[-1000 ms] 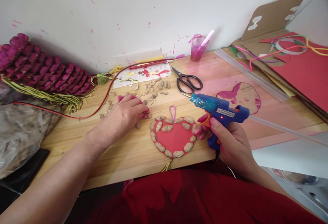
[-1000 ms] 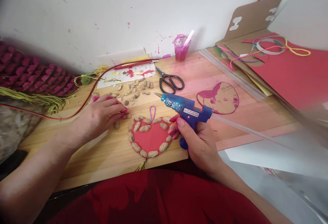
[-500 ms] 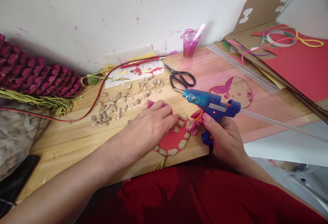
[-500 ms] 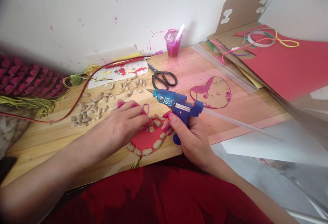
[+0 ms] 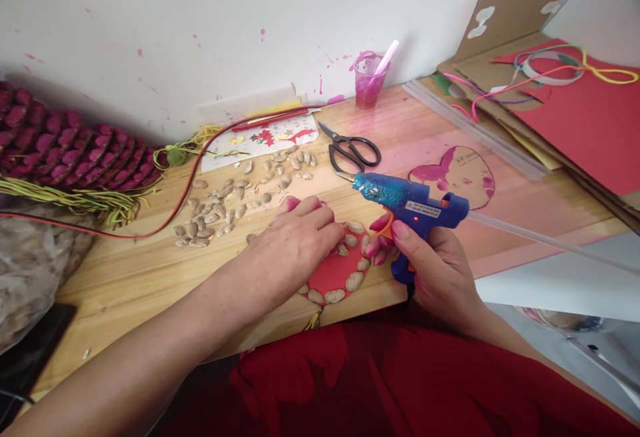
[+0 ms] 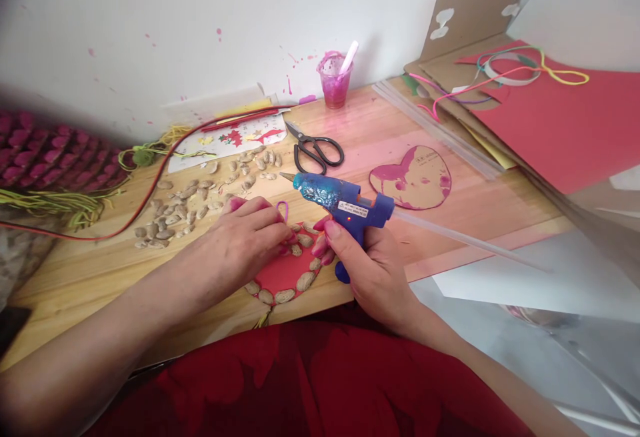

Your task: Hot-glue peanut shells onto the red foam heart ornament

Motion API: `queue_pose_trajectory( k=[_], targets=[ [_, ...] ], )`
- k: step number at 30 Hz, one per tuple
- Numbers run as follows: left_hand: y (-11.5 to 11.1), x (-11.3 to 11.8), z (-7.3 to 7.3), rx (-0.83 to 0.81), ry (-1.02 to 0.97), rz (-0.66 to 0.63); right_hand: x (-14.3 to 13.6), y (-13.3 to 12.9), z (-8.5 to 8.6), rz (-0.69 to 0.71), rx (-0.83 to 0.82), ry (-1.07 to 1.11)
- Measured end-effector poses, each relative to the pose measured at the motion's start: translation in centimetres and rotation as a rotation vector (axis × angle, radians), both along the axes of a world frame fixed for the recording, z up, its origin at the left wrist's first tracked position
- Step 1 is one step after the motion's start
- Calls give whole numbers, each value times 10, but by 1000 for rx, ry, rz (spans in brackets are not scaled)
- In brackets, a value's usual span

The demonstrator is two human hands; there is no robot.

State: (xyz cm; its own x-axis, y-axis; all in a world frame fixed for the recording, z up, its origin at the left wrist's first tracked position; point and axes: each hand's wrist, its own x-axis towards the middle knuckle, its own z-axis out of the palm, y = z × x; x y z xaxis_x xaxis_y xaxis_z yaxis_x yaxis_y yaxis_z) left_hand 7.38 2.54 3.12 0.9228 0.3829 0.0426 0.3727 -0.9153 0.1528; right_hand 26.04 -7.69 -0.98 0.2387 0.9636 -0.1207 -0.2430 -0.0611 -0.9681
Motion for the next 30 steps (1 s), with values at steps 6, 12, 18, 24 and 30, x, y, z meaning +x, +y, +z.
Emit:
queue_pose_trajectory(
  k=[6,12,18,24,30],
  targets=[
    [0,1,1,-21,35,-19,0,-1,-4,-12,2,3],
    [1,-6,8,9,7,-3,-1,-1,-3,-30,8,31],
    [4,-24,17,63,-59,129,0,-2,-7,-51,-34,29],
    [1,-25,6,-8,-138,139,-1,0,-7,-59,7,25],
    [-4,-10,-3,-64,-154,103,-1,0,-6,-51,30,24]
  ],
)
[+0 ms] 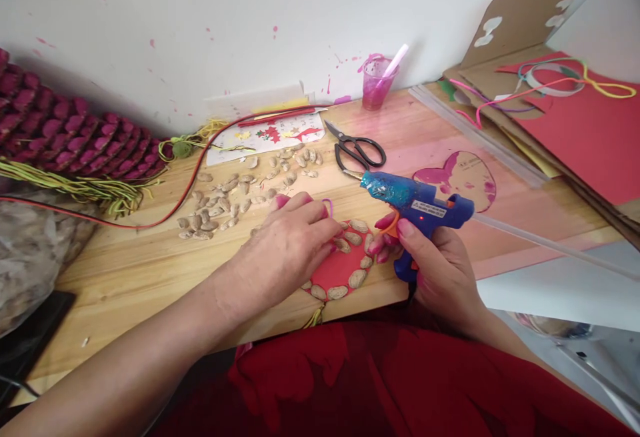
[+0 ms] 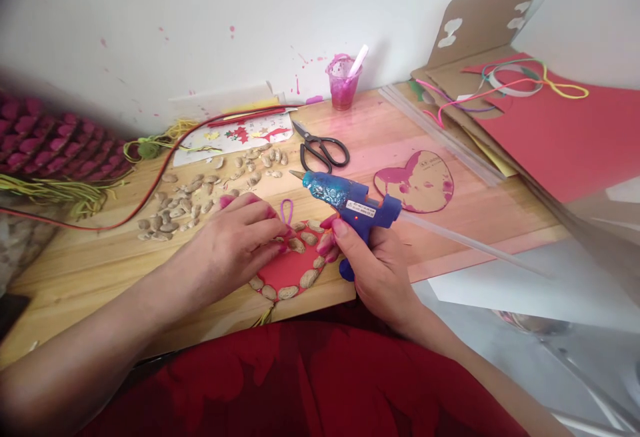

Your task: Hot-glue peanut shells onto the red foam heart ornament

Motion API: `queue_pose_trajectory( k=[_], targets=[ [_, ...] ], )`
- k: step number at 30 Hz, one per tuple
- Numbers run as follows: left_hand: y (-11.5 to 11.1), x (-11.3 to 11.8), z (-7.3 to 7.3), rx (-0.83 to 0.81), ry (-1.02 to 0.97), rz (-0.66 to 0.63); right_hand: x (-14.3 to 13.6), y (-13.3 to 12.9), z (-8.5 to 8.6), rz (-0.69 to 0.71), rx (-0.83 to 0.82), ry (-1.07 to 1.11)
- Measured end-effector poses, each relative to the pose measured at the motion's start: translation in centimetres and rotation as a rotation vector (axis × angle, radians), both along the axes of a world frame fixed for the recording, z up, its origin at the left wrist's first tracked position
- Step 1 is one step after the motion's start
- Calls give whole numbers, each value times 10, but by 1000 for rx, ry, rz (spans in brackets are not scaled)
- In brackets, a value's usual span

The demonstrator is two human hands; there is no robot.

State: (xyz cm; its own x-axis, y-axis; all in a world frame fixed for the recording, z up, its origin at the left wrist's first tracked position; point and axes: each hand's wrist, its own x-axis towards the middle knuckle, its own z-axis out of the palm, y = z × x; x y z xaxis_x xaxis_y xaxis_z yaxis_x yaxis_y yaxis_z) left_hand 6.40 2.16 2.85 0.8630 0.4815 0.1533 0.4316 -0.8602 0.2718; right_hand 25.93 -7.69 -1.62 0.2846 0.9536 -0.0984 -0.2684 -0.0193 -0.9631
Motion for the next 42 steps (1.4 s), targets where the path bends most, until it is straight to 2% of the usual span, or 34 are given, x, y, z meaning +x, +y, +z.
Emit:
queue_pose_trajectory(
  k=[10,22,27,31,35,39,42],
  targets=[
    [1,5,-7,-20,38,-5,0,0,2,13,9,-2],
    [-5,6,-3,-46,84,36,4,-1,0,7,-65,-35],
    [1,-1,6,-30,53,64,7,-4,-6,-7,-96,-12],
    [20,-25,18,64,-50,188,6,-5,-8,-46,-117,-17],
    [42,-67,24,184,-79,369,6,-4,-3,-81,-150,-49],
    [54,-113,20,236,-62,552,8,2,2,-84,-185,-68],
    [53,-139,15,197,-37,685,12,4,-2,-144,-202,-165]
  ],
)
